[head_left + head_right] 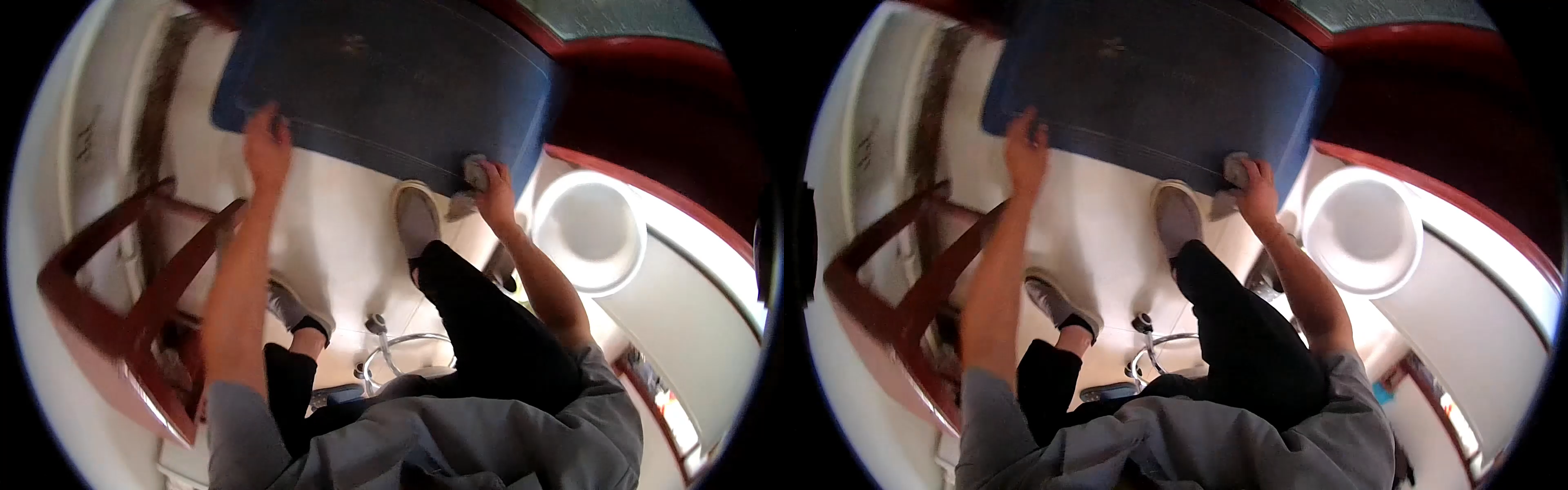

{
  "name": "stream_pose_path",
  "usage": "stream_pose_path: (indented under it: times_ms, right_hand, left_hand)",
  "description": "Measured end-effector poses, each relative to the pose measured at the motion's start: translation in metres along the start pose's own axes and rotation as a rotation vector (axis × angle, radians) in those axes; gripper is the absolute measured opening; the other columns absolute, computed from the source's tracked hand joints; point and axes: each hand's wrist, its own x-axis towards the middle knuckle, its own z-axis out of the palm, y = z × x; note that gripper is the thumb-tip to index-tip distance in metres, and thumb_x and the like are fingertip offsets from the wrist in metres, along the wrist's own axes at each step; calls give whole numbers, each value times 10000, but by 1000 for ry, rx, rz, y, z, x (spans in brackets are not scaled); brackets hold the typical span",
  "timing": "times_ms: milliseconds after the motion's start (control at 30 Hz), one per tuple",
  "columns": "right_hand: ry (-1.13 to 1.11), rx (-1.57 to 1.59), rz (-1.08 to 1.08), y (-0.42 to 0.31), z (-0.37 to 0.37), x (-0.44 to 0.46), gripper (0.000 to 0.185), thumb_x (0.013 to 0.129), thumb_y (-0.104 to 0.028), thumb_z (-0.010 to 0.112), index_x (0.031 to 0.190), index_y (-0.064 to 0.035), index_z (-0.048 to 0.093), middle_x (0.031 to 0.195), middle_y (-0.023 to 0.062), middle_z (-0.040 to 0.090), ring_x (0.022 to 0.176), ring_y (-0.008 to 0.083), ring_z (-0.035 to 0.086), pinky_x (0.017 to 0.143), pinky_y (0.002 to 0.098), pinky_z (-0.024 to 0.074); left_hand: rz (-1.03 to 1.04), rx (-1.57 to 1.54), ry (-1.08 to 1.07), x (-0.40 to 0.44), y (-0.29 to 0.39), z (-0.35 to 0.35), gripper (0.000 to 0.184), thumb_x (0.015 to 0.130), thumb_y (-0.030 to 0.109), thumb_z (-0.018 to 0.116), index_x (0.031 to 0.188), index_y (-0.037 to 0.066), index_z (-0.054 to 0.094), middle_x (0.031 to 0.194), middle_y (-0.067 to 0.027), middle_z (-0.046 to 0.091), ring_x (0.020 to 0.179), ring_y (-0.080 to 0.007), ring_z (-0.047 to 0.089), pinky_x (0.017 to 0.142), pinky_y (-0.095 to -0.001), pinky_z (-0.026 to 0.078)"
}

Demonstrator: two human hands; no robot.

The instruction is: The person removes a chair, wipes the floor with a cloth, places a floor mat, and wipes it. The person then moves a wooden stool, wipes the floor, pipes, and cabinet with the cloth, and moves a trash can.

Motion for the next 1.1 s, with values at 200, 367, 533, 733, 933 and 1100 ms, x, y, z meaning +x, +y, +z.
stream_pose_path:
  times_ms: [200,367,533,733,933,1100]
  right_hand:
    - [-233,-24,-68,28,37,-56,512,713,-33,686,1219,-89,632,1274,184,564,1199,411,531,1040,462,440]
    - [117,39,48,7,14,-101,552,696,-28,661,1245,-58,616,1234,196,593,1186,409,554,1027,456,462]
    - [125,103,10,9,-6,-131,563,703,-61,677,1260,-25,602,1224,215,600,1184,396,566,1033,442,461]
    - [182,151,-61,-26,-55,-138,591,704,-119,694,1276,-12,591,1235,225,601,1202,395,552,1063,441,431]
    - [387,122,-258,-82,-131,-170,603,703,-125,695,1278,18,585,1262,247,604,1208,391,558,1068,437,423]
    - [187,488,-292,-161,-200,-174,609,767,-138,753,1308,67,562,1227,178,660,1082,252,640,951,343,493]
  left_hand:
    - [116,118,-706,-191,50,-85,333,920,168,644,1243,89,655,1030,-177,688,926,-351,671,835,-445,535]
    - [194,118,-865,-254,96,-231,319,895,172,678,1196,69,670,1120,-164,697,1002,-335,682,876,-427,545]
    - [85,297,-4,-304,105,-379,249,871,30,685,1120,31,691,1012,-158,713,886,-289,708,747,-355,563]
    - [-54,192,701,-359,76,-458,167,942,68,644,1087,23,713,863,-84,701,746,-181,662,634,-312,520]
    - [-469,-463,578,-474,94,-448,195,996,121,589,1093,13,720,678,38,571,562,-26,452,494,-211,347]
    - [-461,-535,606,-547,152,-468,238,1022,188,571,1082,9,716,644,35,556,515,-23,416,458,-209,300]
